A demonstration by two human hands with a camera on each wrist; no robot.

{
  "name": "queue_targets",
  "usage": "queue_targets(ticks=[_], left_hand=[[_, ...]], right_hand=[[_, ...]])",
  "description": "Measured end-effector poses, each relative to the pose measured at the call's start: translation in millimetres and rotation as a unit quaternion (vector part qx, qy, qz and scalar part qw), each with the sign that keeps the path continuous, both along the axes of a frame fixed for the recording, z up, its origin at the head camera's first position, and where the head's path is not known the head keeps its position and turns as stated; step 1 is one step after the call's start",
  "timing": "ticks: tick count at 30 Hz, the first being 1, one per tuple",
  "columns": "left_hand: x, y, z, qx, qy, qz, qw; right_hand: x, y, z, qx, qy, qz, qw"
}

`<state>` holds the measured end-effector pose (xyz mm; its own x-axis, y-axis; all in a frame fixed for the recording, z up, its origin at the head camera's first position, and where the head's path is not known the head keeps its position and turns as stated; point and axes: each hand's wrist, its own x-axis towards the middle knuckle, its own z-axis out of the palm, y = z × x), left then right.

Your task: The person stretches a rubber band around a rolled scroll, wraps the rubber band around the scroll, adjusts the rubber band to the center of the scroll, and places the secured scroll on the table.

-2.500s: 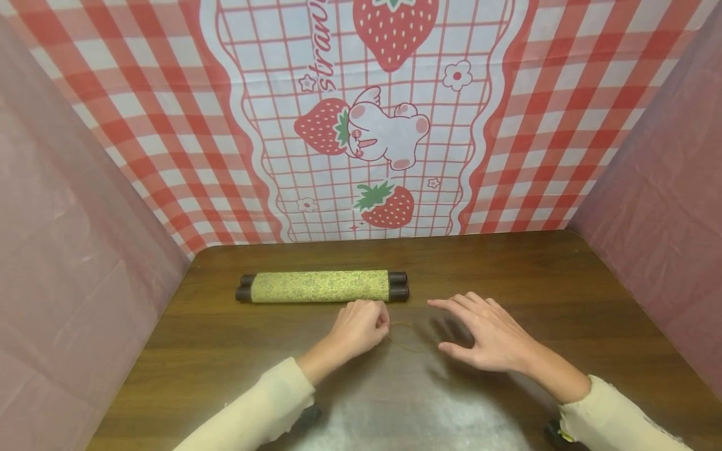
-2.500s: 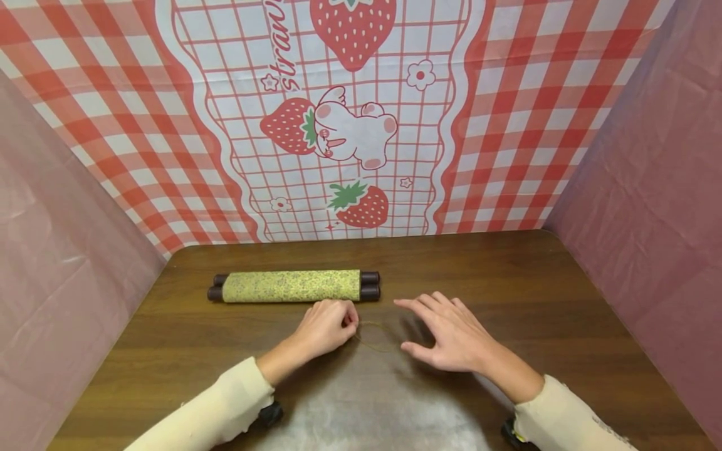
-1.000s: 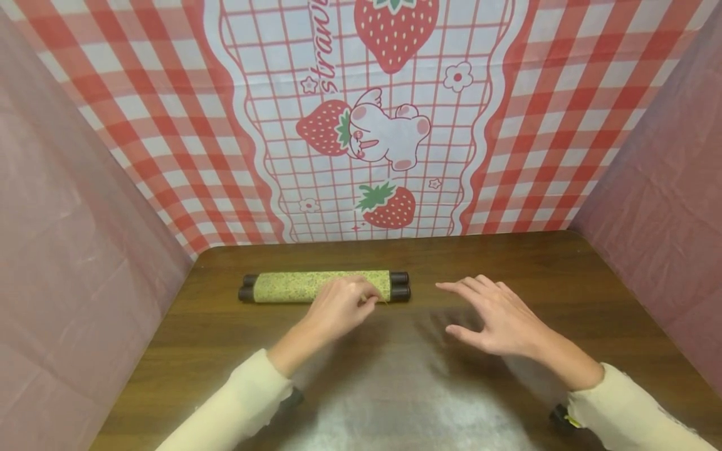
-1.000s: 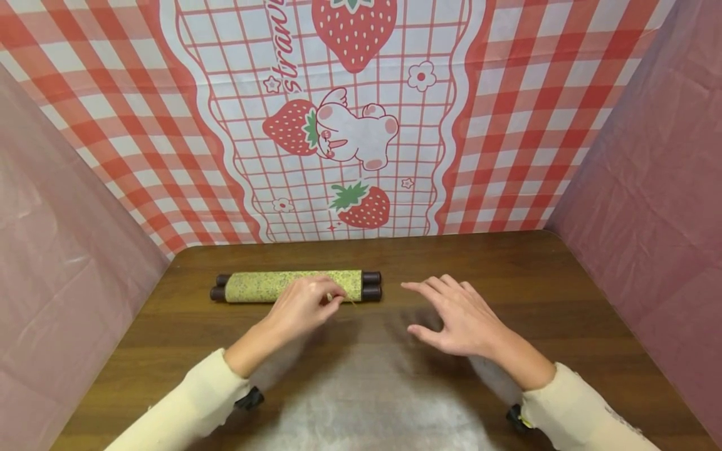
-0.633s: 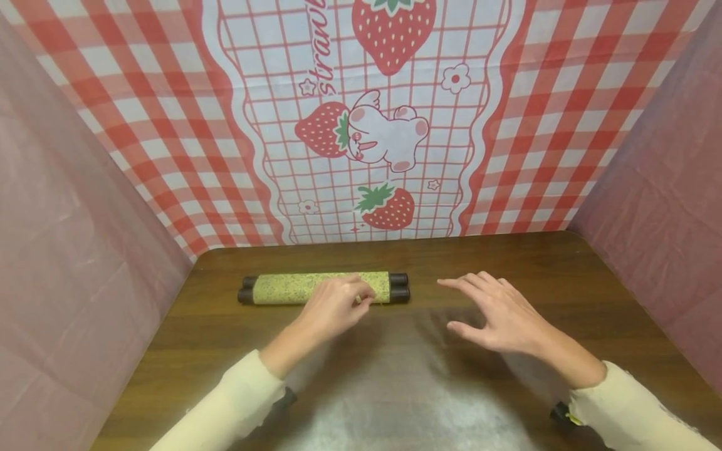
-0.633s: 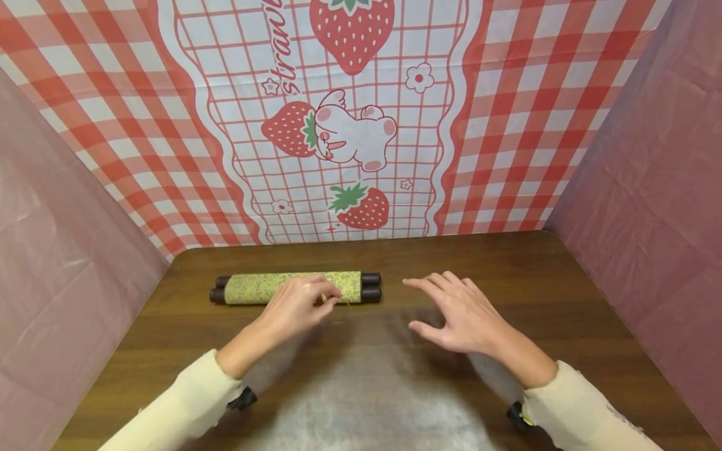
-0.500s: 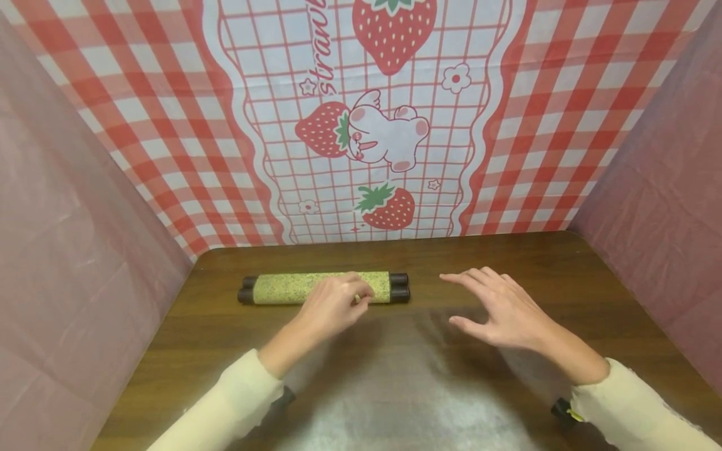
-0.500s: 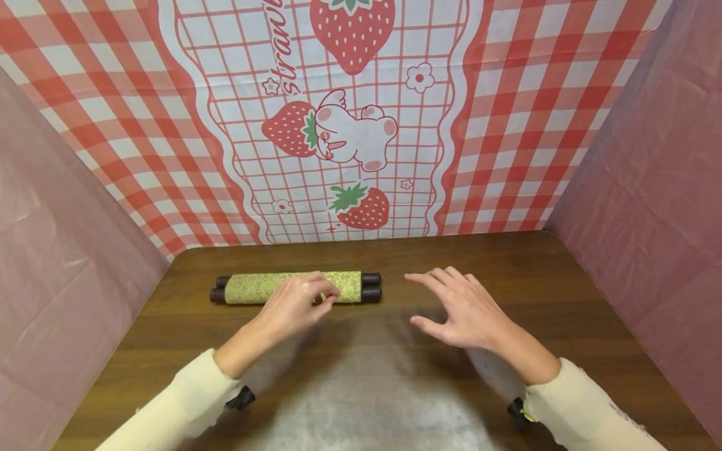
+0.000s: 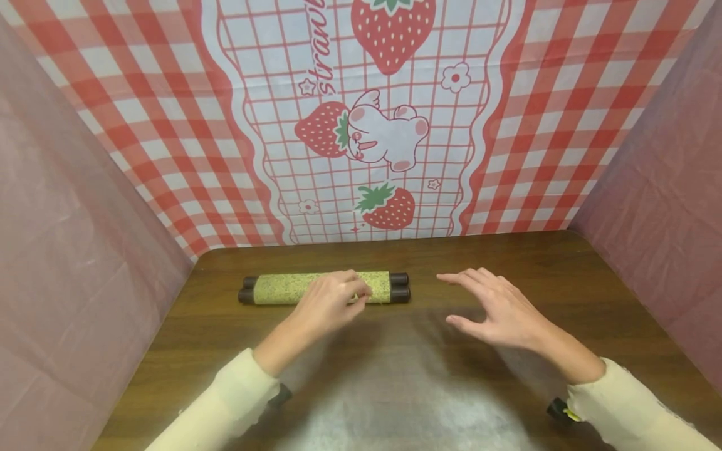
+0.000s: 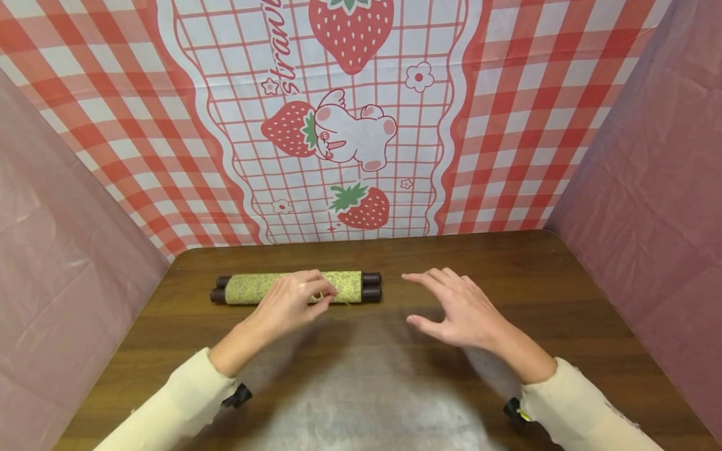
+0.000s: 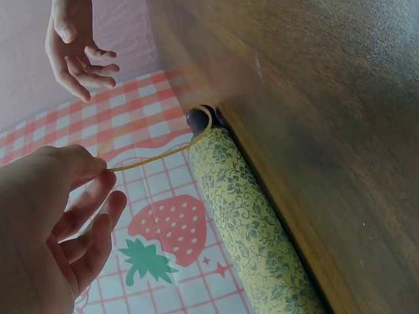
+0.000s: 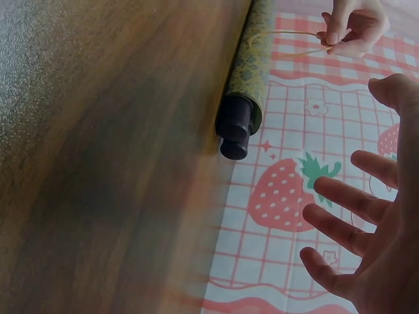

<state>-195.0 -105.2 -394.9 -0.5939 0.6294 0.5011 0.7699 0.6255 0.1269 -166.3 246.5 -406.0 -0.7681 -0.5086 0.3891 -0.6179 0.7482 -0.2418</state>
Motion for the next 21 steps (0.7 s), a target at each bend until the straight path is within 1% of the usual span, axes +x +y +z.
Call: queue_targets(ticks=[8, 13, 17, 21], left_hand=[[-0.7, -3.4, -1.2, 0.002, 0.004, -0.003, 1.0], [-0.2, -4.2, -2.2, 0.004, 0.003, 0.004, 1.0], [0.7, -4.9, -1.1, 0.0, -0.004, 0.014, 0.9999], [0.9, -7.5, 1.6, 0.0, -0.01, 0.012, 0.9999]], right_hand=[[1.1, -1.0, -2.0, -0.005, -0.008, -0.001, 1.0], [1.8, -1.9, -3.2, -0.003, -0.008, -0.001, 1.0], [1.6, -2.4, -4.5, -0.007, -0.002, 0.004, 1.0], [1.3, -2.7, -5.5, -0.014, 0.001, 0.009, 0.9999]])
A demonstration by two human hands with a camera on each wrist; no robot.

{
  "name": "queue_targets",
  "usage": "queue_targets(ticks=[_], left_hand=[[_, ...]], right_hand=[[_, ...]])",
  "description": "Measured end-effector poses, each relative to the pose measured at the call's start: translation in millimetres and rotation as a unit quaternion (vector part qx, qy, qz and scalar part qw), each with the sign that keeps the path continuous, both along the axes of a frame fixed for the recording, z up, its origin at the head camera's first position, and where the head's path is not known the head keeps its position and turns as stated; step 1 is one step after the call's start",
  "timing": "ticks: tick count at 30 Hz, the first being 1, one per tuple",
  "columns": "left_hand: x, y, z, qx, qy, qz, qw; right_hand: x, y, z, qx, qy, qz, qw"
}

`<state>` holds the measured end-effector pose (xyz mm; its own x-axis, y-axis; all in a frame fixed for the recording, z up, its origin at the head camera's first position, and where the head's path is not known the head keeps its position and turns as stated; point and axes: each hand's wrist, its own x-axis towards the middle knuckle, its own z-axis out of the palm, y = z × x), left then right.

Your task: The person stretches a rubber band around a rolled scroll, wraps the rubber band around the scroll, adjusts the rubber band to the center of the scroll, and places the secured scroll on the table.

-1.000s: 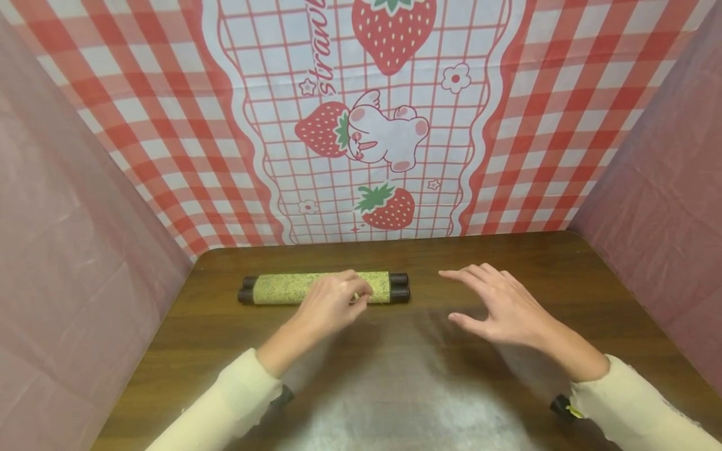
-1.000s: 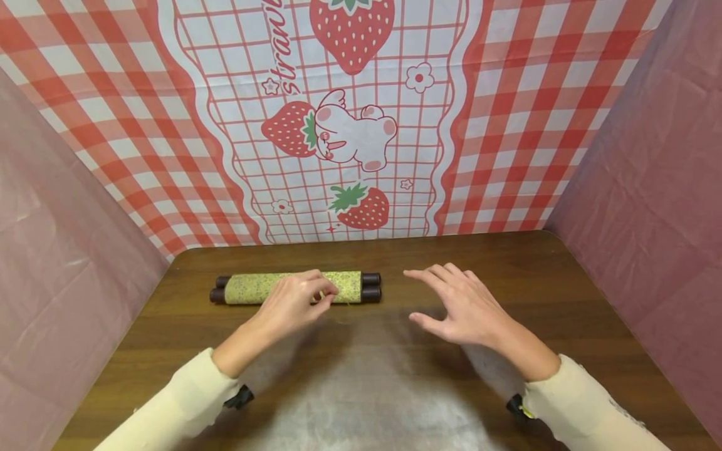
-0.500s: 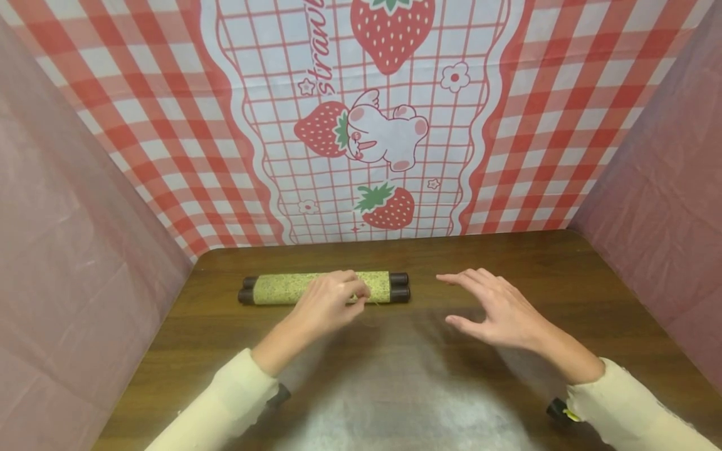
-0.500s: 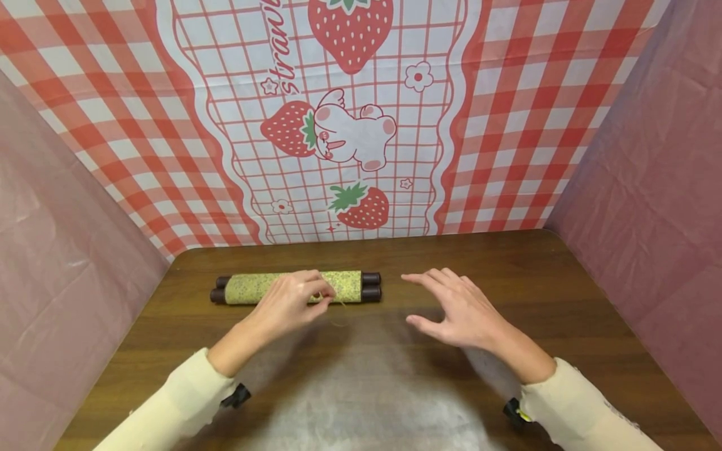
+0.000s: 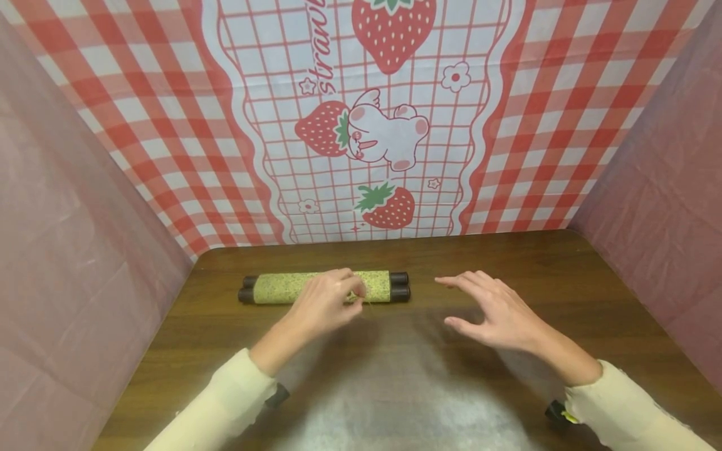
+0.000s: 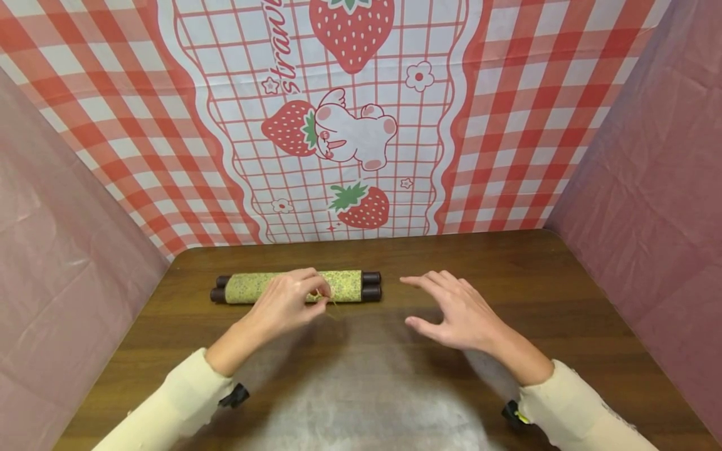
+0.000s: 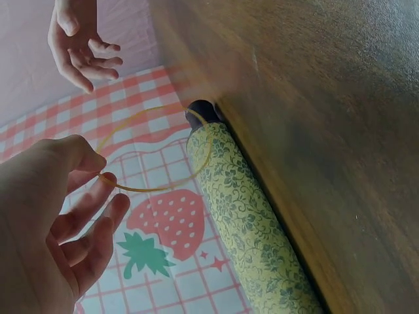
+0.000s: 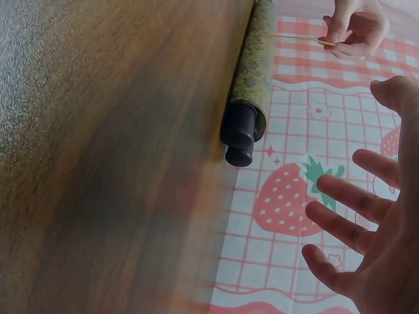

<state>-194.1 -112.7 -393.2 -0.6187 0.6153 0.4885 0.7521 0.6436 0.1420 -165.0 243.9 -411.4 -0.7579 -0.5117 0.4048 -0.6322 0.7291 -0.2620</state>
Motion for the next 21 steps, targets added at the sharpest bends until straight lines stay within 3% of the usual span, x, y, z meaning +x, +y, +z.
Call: queue_targets(ticks=[10, 21], left_hand=[[-2.9, -8.8, 6.4, 0.026, 0.014, -0.019, 0.9994], [-2.3, -13.3, 7.7, 0.026, 0.028, -0.018, 0.9991]], right_hand=[[-1.2, -0.6, 2.1, -0.027, 0.0, 0.0, 0.9996], [-0.7, -3.0, -9.5, -0.107, -0.049, 0.016, 0.9929]])
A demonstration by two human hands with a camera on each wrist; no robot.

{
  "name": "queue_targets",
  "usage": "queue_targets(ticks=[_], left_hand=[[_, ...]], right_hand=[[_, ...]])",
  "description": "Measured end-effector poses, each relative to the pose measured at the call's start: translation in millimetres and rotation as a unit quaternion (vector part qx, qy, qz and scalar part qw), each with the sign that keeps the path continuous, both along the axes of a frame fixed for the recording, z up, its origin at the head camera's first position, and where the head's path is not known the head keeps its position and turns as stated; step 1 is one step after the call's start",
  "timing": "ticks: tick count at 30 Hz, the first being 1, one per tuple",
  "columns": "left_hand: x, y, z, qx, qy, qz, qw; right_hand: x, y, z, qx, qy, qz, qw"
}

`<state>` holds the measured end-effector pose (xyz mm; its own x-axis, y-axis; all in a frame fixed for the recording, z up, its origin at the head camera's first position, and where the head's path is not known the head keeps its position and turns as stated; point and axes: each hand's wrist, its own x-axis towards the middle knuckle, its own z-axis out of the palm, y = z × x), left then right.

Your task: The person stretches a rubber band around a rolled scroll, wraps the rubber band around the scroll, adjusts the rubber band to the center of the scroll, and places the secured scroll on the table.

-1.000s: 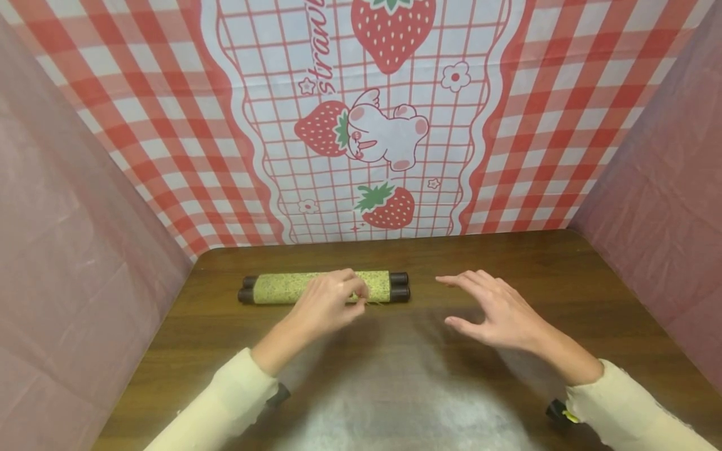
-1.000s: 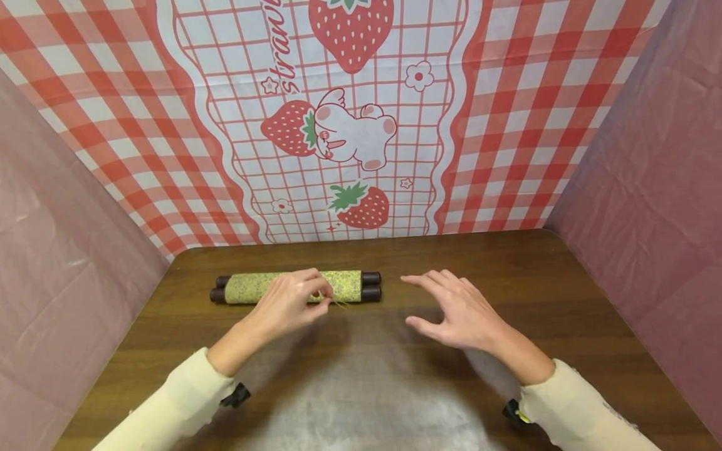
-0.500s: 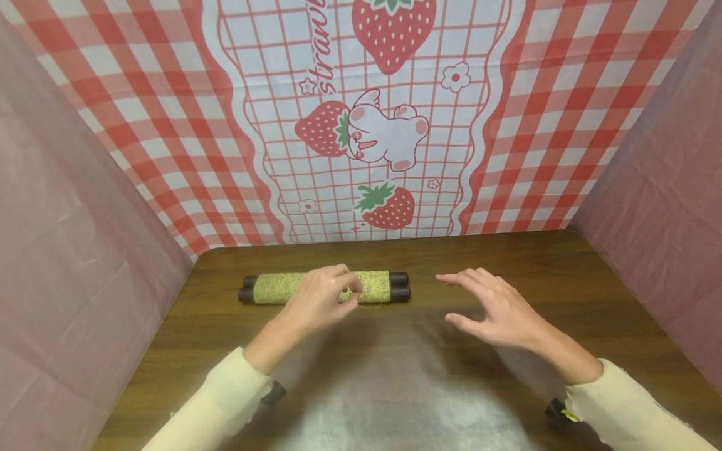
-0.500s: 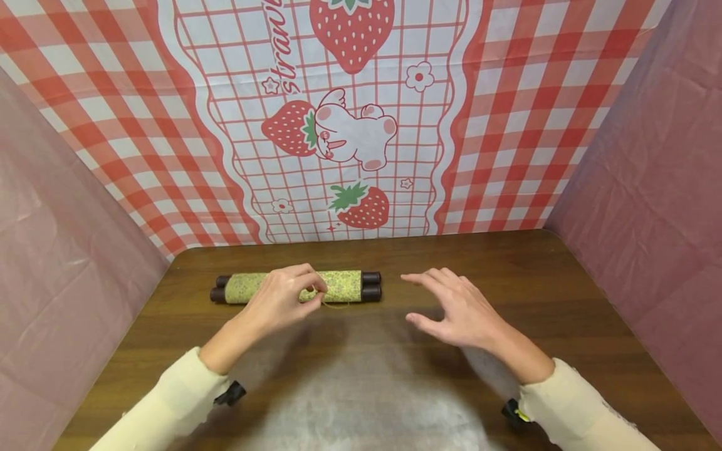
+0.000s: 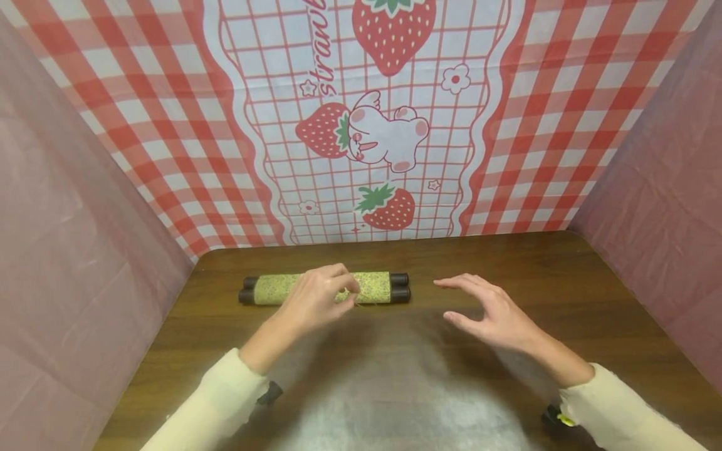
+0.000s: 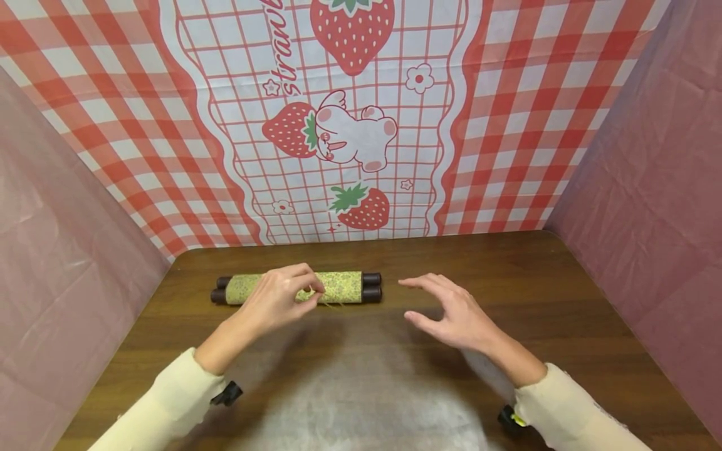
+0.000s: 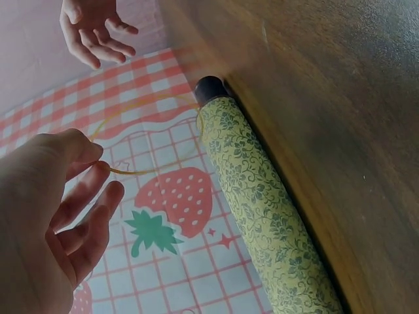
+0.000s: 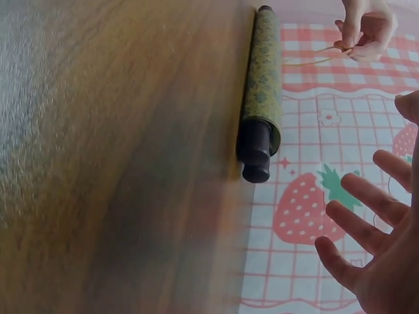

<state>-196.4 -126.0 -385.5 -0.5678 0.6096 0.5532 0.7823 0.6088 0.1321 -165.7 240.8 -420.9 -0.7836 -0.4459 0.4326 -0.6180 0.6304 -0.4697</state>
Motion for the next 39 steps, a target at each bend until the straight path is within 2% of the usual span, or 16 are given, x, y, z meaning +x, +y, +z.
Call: queue_targets(ticks=[8, 14, 22, 27, 31, 36, 39], left_hand=[[-0.5, -1.0, 0.7, -0.001, 0.01, -0.012, 0.9999], [0.0, -1.3, 1.6, -0.003, 0.017, -0.018, 0.9997], [-4.2, -3.6, -0.2, -0.004, 0.032, -0.038, 0.9988], [-5.0, -5.0, -0.3, -0.014, 0.038, -0.046, 0.9981], [-6.1, -5.4, -0.6, -0.02, 0.039, -0.046, 0.998], [-5.8, -6.2, -0.3, -0.019, 0.045, -0.04, 0.998], [-5.6, -7.0, -0.9, -0.014, 0.054, -0.034, 0.9978]], right_hand=[[-1.3, -1.2, -2.2, -0.051, -0.027, 0.017, 0.9982], [0.0, -4.5, -4.8, -0.091, -0.068, 0.031, 0.993], [1.6, -7.5, -8.5, -0.141, -0.125, 0.04, 0.9813], [0.4, -8.9, -10.3, -0.204, -0.152, 0.073, 0.9644], [-2.3, -9.4, -12.8, -0.236, -0.162, 0.101, 0.9528], [-5.0, -10.3, -16.8, -0.243, -0.158, 0.117, 0.9497], [-5.9, -10.8, -18.6, -0.254, -0.166, 0.128, 0.9443]])
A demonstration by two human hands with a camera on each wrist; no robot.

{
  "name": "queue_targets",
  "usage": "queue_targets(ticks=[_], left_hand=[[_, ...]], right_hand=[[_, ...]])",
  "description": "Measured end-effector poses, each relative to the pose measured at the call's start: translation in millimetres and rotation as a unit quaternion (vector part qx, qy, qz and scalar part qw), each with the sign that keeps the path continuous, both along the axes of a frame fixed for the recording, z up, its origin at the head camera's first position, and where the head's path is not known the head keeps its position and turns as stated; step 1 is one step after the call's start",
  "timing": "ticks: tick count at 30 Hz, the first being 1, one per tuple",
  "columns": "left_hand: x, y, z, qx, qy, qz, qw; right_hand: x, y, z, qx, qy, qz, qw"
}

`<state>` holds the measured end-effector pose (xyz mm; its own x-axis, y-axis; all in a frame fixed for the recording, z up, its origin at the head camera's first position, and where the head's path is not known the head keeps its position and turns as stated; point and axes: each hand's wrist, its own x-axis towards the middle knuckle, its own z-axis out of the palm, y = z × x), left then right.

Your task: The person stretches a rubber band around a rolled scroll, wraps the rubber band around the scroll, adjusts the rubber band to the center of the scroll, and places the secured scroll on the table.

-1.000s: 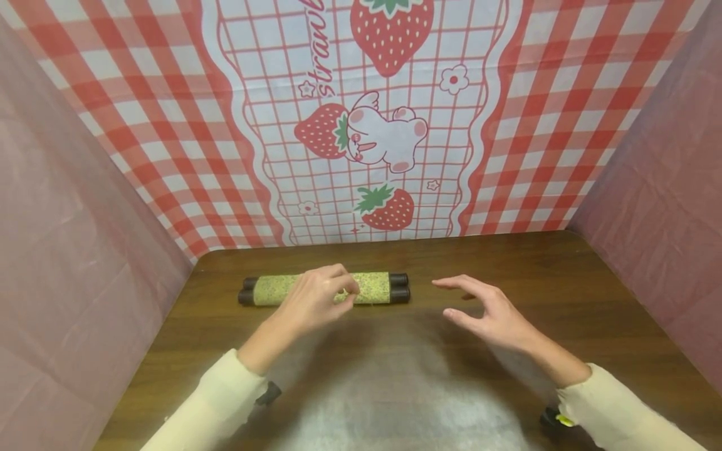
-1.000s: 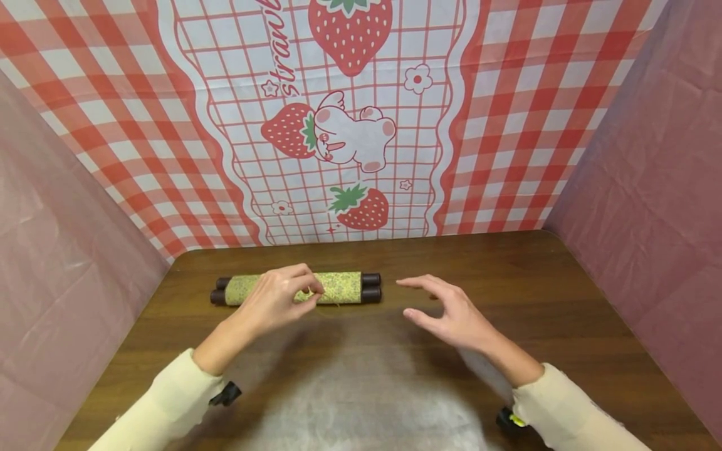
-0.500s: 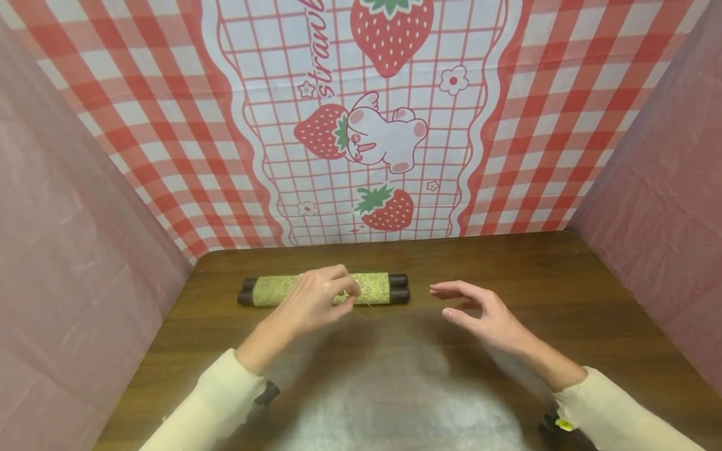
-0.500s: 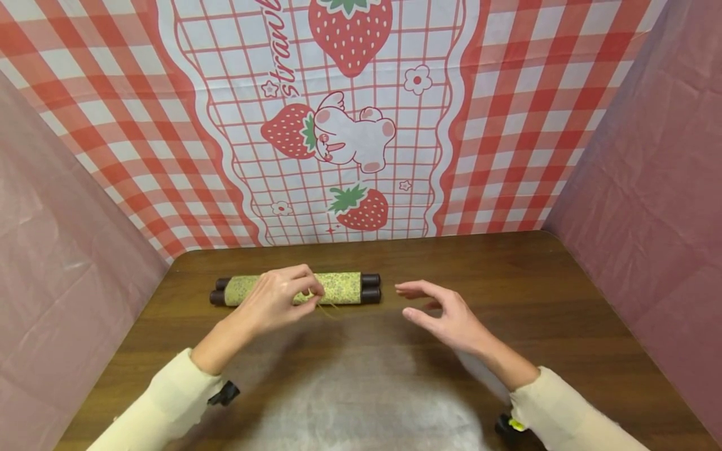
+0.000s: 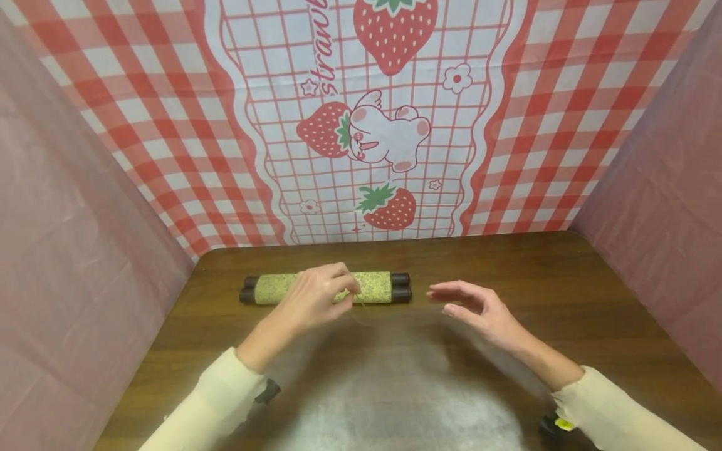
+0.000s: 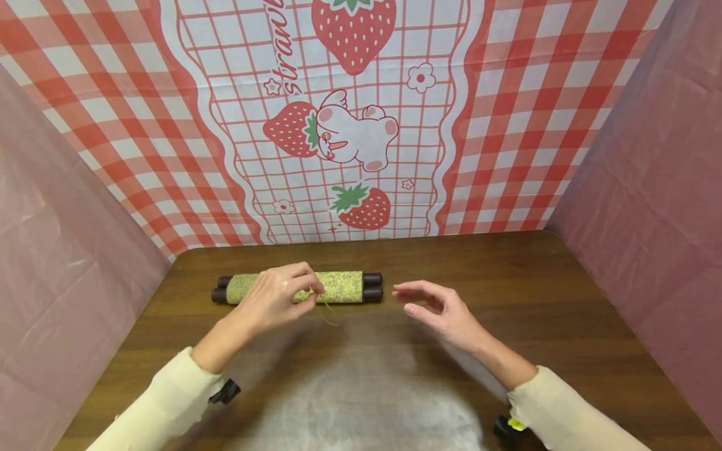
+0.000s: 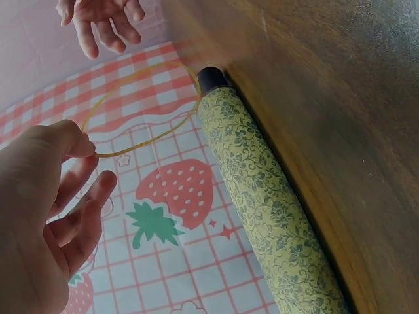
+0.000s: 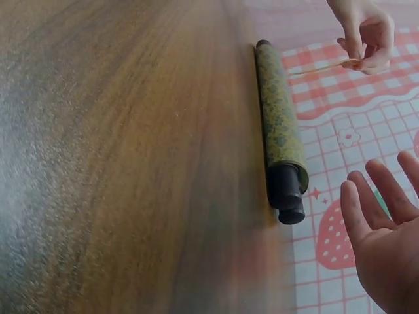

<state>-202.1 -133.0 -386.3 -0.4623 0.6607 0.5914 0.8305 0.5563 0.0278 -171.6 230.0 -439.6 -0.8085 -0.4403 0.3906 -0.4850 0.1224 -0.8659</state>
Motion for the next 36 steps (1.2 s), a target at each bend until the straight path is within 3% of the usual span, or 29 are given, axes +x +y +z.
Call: queue_targets(ticks=[9, 17, 28, 36], left_hand=[[-1.5, 0.2, 1.5, 0.01, 0.01, -0.003, 0.9999], [-3.2, 0.5, 1.5, 0.004, 0.004, -0.008, 0.9999], [-5.0, 1.9, 3.1, 0.007, 0.012, -0.022, 0.9997], [-6.4, 3.0, 4.4, 0.005, 0.0, -0.028, 0.9996]], right_hand=[[-1.6, 0.1, -4.8, -0.035, -0.035, 0.005, 0.9988], [-3.7, -0.9, -8.5, -0.031, -0.056, -0.013, 0.9978], [-6.9, -3.7, -5.8, 0.007, -0.061, -0.045, 0.9971], [-9.2, -11.8, -9.3, -0.011, -0.048, -0.039, 0.998]])
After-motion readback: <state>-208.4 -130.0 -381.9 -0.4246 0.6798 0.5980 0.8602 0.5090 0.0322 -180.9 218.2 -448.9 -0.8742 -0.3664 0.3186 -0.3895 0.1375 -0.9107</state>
